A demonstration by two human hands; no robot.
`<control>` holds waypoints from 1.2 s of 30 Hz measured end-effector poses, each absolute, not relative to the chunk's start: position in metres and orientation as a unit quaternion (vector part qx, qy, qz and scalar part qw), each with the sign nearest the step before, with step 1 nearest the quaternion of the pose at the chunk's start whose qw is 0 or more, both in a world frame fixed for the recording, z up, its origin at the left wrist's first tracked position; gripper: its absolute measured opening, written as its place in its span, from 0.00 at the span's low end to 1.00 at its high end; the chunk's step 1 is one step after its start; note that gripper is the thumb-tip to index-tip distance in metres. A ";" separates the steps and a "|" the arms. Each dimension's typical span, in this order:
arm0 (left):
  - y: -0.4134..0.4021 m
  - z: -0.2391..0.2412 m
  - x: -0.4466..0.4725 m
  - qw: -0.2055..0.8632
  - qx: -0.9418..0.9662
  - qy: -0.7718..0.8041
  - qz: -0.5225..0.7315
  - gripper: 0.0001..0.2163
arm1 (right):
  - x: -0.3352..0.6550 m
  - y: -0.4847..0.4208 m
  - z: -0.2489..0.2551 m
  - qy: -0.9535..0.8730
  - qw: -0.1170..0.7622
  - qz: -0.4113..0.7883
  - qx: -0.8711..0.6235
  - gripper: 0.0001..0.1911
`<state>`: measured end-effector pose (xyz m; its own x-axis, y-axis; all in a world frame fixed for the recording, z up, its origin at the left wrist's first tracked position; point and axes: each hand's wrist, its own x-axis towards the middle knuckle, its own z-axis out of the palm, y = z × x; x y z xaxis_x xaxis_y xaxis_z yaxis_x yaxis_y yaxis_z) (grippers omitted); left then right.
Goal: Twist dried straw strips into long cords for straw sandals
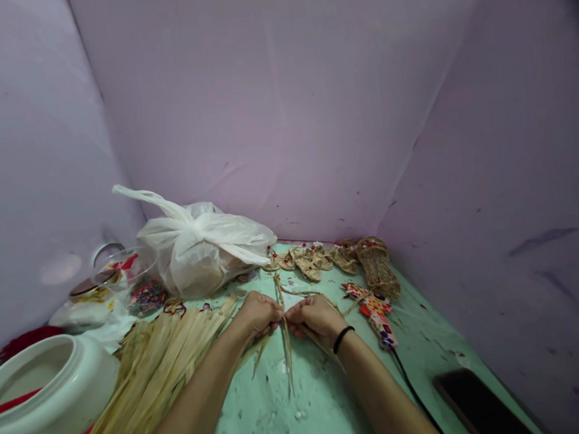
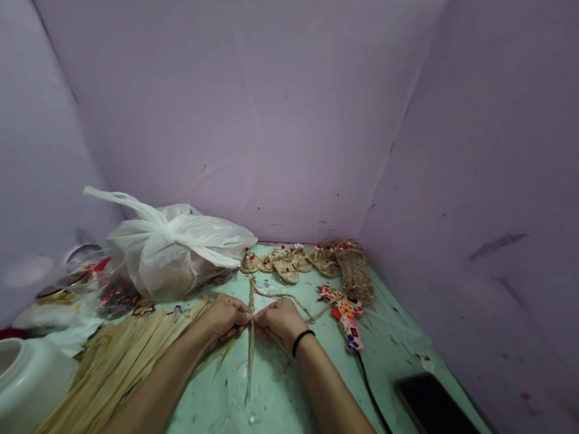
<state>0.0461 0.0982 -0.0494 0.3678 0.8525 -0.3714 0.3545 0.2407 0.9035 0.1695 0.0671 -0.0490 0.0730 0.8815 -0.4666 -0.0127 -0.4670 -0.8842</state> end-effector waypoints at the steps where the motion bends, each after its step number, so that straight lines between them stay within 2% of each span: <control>1: 0.098 -0.050 0.046 0.590 0.582 0.519 0.209 0.04 | 0.169 0.067 -0.049 -0.356 0.377 0.582 -0.627 0.09; 10: 0.100 -0.051 0.045 0.547 0.625 0.523 0.193 0.05 | 0.169 0.070 -0.056 -0.436 0.387 0.507 -0.635 0.05; 15: 0.103 -0.056 0.045 0.445 0.677 0.567 0.150 0.07 | 0.166 0.074 -0.061 -0.451 0.343 0.500 -0.655 0.07; 20: 0.105 -0.059 0.044 0.347 0.723 0.568 0.184 0.08 | 0.164 0.071 -0.046 -0.467 0.317 0.528 -0.635 0.09; 28: 0.104 -0.053 0.044 0.468 0.671 0.537 0.205 0.06 | 0.166 0.070 -0.041 -0.407 0.352 0.552 -0.637 0.06; 36: 0.097 -0.041 0.045 0.582 0.580 0.507 0.260 0.03 | 0.164 0.067 -0.042 -0.375 0.463 0.577 -0.559 0.07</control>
